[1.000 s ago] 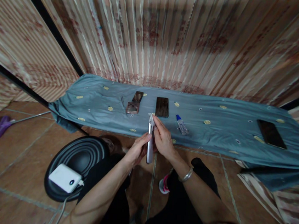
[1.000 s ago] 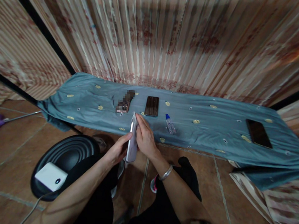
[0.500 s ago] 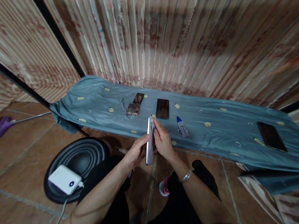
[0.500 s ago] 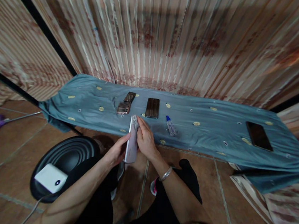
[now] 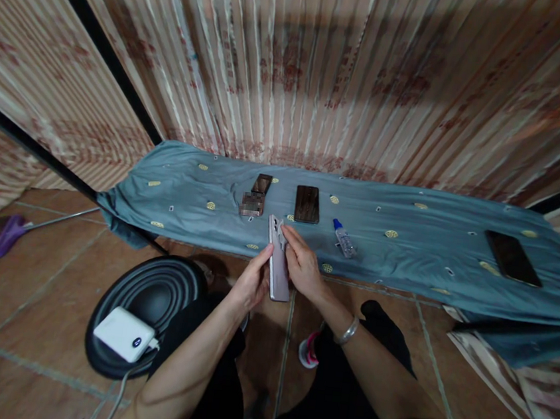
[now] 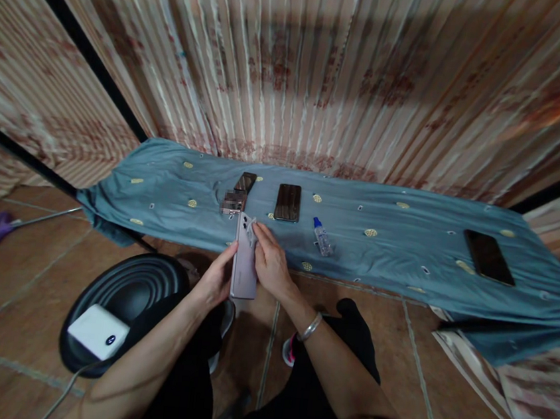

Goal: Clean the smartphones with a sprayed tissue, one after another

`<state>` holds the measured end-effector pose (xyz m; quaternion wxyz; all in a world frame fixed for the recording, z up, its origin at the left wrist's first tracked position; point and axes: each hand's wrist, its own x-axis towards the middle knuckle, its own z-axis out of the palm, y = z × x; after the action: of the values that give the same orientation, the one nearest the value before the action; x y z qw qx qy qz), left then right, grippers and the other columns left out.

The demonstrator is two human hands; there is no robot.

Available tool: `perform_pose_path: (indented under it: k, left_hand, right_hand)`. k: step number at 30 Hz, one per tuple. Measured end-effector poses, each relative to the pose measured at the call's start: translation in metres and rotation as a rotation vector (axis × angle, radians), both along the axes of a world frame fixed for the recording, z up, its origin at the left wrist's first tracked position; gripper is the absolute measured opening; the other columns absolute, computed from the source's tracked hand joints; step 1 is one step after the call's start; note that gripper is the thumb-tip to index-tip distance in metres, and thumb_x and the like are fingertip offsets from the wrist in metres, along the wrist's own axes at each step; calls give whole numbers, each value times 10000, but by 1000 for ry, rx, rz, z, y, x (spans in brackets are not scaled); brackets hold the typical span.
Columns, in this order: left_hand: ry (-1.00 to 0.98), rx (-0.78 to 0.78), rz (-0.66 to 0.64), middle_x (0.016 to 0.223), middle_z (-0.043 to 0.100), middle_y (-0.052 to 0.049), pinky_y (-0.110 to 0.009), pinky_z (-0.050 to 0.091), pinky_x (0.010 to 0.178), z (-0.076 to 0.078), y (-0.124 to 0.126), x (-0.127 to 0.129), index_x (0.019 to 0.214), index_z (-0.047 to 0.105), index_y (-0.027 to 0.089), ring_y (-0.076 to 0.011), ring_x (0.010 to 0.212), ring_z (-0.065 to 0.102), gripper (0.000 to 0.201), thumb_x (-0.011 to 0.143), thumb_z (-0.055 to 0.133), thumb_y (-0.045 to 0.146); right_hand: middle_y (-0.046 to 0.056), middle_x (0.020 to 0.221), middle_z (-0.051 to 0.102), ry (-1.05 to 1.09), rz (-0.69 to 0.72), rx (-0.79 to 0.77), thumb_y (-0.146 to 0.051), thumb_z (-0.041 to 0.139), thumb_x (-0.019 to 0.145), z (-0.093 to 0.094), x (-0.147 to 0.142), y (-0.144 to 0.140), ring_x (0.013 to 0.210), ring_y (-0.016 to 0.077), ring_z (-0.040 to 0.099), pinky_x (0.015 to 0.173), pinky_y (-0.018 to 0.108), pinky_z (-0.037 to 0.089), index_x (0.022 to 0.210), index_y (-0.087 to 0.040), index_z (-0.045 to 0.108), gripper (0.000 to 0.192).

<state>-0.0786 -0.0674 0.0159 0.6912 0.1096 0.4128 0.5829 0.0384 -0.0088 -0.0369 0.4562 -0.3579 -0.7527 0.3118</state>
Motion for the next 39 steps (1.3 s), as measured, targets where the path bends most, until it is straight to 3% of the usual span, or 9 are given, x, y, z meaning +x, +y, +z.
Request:
perform_pose_path:
  k: [19, 25, 33, 39]
  left_hand:
    - [-3, 43, 60, 756, 752, -41, -315, 580, 863, -4, 9, -13, 855, 717, 138, -224, 899, 736, 250, 746, 787, 352]
    - [0, 55, 70, 743, 750, -31, -303, 580, 853, -4, 8, -10, 850, 720, 141, -202, 850, 737, 283, 716, 813, 372]
    - [19, 63, 43, 836, 775, -62, -308, 560, 913, -7, 8, -6, 941, 737, 130, -229, 968, 730, 317, 756, 784, 383]
    - [11, 93, -19, 958, 779, -100, -340, 542, 963, -15, 6, -3, 971, 740, 111, -270, 1074, 700, 418, 710, 811, 430]
  right_hand:
    - [72, 1413, 609, -14, 100, 184, -174, 371, 979, 15, -4, -23, 1333, 209, 553, 1148, 439, 450, 1423, -251, 552, 486]
    - [70, 1410, 612, -17, 99, 167, -178, 371, 974, 20, -4, -25, 1328, 202, 558, 1143, 435, 454, 1417, -249, 556, 485]
    - [61, 1424, 600, -18, 86, 151, -183, 364, 981, 22, -3, -25, 1350, 197, 536, 1166, 430, 427, 1424, -253, 548, 485]
    - [51, 1511, 509, 7, 78, 133, -173, 345, 997, 22, -3, -24, 1417, 184, 454, 1193, 407, 388, 1462, -251, 501, 497]
